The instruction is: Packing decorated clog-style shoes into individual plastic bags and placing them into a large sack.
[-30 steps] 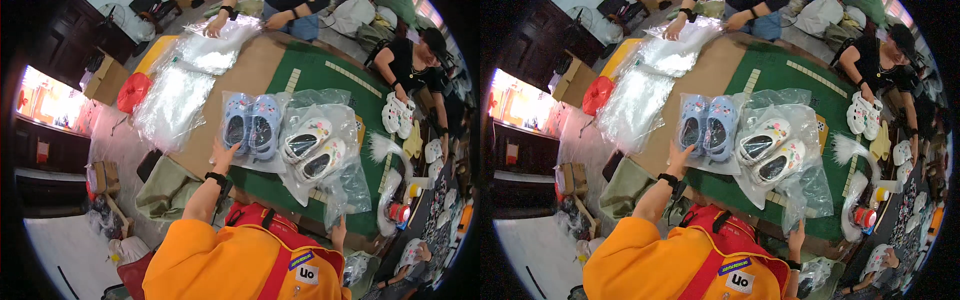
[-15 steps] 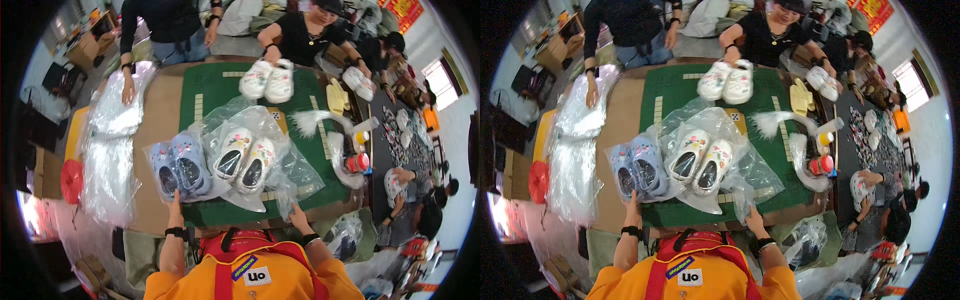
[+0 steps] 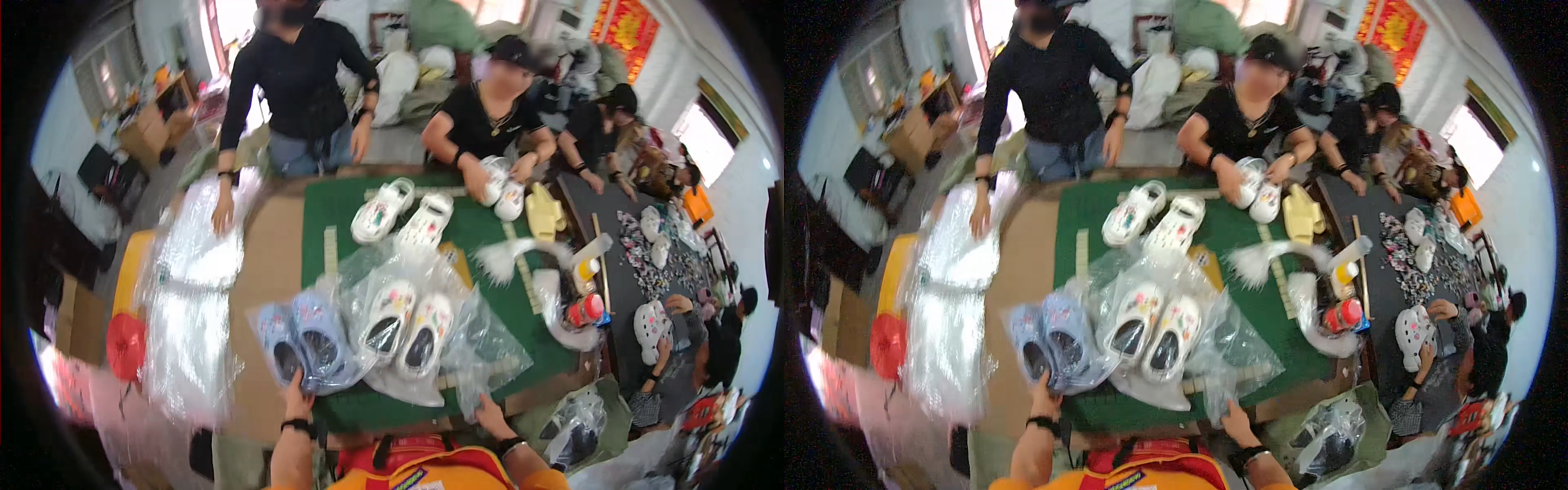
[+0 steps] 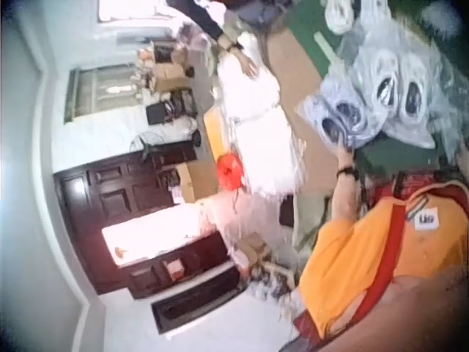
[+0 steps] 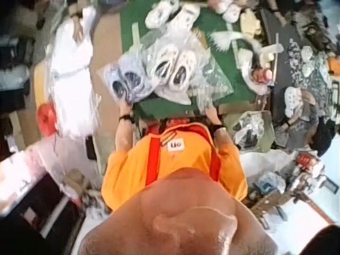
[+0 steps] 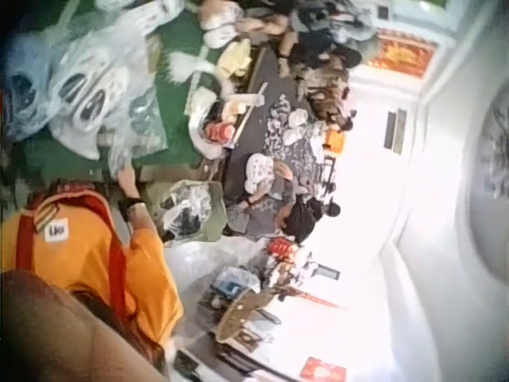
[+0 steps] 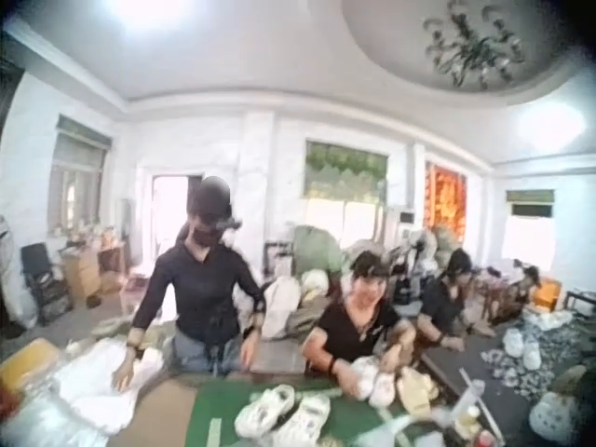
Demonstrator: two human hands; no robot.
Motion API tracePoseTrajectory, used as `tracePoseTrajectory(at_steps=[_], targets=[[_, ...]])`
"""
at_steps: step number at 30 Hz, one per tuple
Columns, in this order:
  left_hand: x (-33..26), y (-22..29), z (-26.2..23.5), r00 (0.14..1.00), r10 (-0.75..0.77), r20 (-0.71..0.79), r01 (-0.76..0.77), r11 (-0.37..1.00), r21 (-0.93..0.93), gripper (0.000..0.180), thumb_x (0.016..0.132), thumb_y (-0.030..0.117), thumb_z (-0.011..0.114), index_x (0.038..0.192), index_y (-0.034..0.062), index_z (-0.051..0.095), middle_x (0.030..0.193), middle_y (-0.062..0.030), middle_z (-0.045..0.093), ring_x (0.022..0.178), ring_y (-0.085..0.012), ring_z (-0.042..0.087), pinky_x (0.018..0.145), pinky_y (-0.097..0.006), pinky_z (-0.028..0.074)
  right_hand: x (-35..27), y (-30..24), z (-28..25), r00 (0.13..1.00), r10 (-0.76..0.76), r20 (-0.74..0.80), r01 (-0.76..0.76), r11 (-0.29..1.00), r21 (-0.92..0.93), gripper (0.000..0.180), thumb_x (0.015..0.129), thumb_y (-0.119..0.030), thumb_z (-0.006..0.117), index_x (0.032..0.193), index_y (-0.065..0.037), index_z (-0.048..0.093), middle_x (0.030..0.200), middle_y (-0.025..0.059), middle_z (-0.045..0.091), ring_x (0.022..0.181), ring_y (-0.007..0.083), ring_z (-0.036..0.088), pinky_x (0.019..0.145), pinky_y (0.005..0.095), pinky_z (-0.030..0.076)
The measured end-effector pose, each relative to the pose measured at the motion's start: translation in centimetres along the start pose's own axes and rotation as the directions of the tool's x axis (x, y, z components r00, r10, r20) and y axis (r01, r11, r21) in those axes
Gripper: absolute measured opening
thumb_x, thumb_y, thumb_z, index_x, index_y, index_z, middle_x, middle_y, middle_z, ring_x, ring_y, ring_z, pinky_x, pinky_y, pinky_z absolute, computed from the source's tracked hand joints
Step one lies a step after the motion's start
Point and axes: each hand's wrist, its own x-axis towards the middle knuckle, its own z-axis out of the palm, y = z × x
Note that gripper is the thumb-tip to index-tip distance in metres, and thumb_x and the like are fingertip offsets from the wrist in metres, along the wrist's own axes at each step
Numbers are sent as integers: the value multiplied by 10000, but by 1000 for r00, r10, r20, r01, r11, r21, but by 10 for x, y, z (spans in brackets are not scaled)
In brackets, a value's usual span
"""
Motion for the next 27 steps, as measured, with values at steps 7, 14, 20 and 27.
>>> tracePoseTrajectory(at_steps=[7,14,20,27], targets=[[14,15,-13,976,-204,-75,209,975,73,207,697,233,670,837,153,539,744,-2,565,638,-136,510,444,-275,335,2,-8,7,991,24,-135,-40,992,-118,529,689,-171,512,1188,-19,427,1115,219,498,1038,341,477,869,382,383],[-17,40,8,884,-313,346,209,929,305,268,748,346,545,864,107,572,724,-22,579,587,-160,524,456,-274,380,5,-7,6,994,78,-82,-79,997,-9,461,699,-144,478,1150,-53,466,1011,229,538,959,368,509,813,408,405],[-12,2,29,960,-258,108,201,905,375,467,771,381,521,1142,107,446,1141,-95,498,1030,-284,473,822,-484,388,-13,-31,-50,991,-86,-101,75,992,-100,365,731,-145,472,1083,-53,504,988,191,571,919,339,544,781,383,442],[-7,2,19,935,-125,331,126,992,19,409,755,321,467,1064,54,499,1060,-113,549,978,-297,523,842,-462,417,-7,5,-44,992,-68,-103,60,995,-78,435,704,-155,487,1133,-84,468,952,222,564,896,364,545,771,426,437]])
